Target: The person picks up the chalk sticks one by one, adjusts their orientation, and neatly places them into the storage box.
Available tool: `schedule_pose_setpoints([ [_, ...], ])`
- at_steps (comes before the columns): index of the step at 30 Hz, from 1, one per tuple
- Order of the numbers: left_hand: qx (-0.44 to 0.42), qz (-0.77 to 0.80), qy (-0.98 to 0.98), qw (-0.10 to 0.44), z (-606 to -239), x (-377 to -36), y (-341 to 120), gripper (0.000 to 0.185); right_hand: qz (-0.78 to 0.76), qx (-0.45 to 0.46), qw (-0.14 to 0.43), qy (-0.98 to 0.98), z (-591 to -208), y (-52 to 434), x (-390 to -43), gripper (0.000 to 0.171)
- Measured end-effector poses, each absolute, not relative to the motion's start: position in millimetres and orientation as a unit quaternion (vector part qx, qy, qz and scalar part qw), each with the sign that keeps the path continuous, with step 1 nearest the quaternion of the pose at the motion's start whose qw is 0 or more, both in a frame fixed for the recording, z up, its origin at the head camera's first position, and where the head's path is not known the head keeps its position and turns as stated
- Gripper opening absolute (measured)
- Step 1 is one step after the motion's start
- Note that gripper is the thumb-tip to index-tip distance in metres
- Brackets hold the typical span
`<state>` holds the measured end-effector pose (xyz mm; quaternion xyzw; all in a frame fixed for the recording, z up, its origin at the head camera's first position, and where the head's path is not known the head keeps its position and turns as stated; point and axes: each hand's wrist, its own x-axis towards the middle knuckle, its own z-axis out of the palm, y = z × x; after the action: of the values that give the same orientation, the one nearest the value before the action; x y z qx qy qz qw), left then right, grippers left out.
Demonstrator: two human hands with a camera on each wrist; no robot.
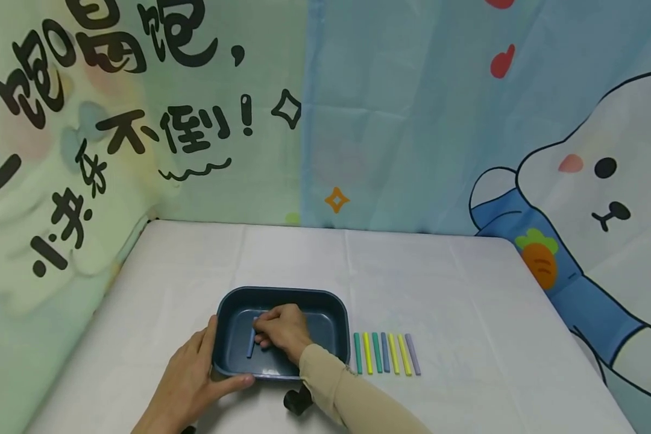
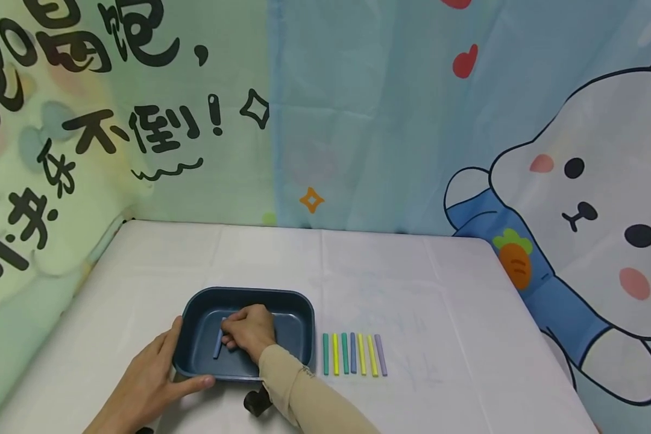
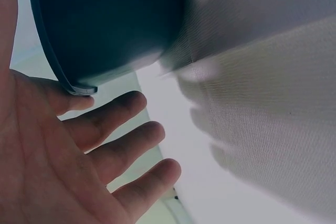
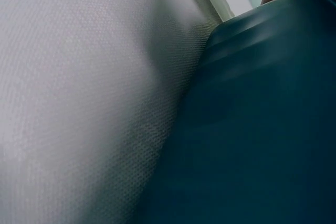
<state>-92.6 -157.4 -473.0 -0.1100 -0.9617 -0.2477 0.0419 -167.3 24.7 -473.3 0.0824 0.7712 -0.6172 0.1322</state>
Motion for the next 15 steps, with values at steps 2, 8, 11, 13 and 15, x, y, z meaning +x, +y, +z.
schedule_pose_setpoints([
  [2,-0.109,-0.247,-0.962,0.045,-473.2,-93.1,-157.6,0.125,-0.612,0.079,0.13,0.776,-472.7,24.4,-168.3,0.008],
  [8,-0.109,-0.242,-0.963,0.052,-473.4,-93.7,-157.2,0.125,-0.617,0.094,0.127,0.771,-472.0,24.4,-169.4,0.007],
  [11,-0.11,-0.241,-0.963,0.057,-473.7,-93.3,-156.5,0.125,-0.614,0.1,0.12,0.774,-472.6,24.9,-168.7,0.006],
  [13,-0.113,-0.241,-0.962,0.063,-474.4,-92.3,-156.5,0.124,-0.602,0.098,0.115,0.784,-473.4,24.7,-168.1,0.005],
  [15,-0.115,-0.244,-0.961,0.067,-475.2,-90.8,-156.9,0.124,-0.592,0.094,0.11,0.793,-474.8,24.0,-167.5,0.005],
])
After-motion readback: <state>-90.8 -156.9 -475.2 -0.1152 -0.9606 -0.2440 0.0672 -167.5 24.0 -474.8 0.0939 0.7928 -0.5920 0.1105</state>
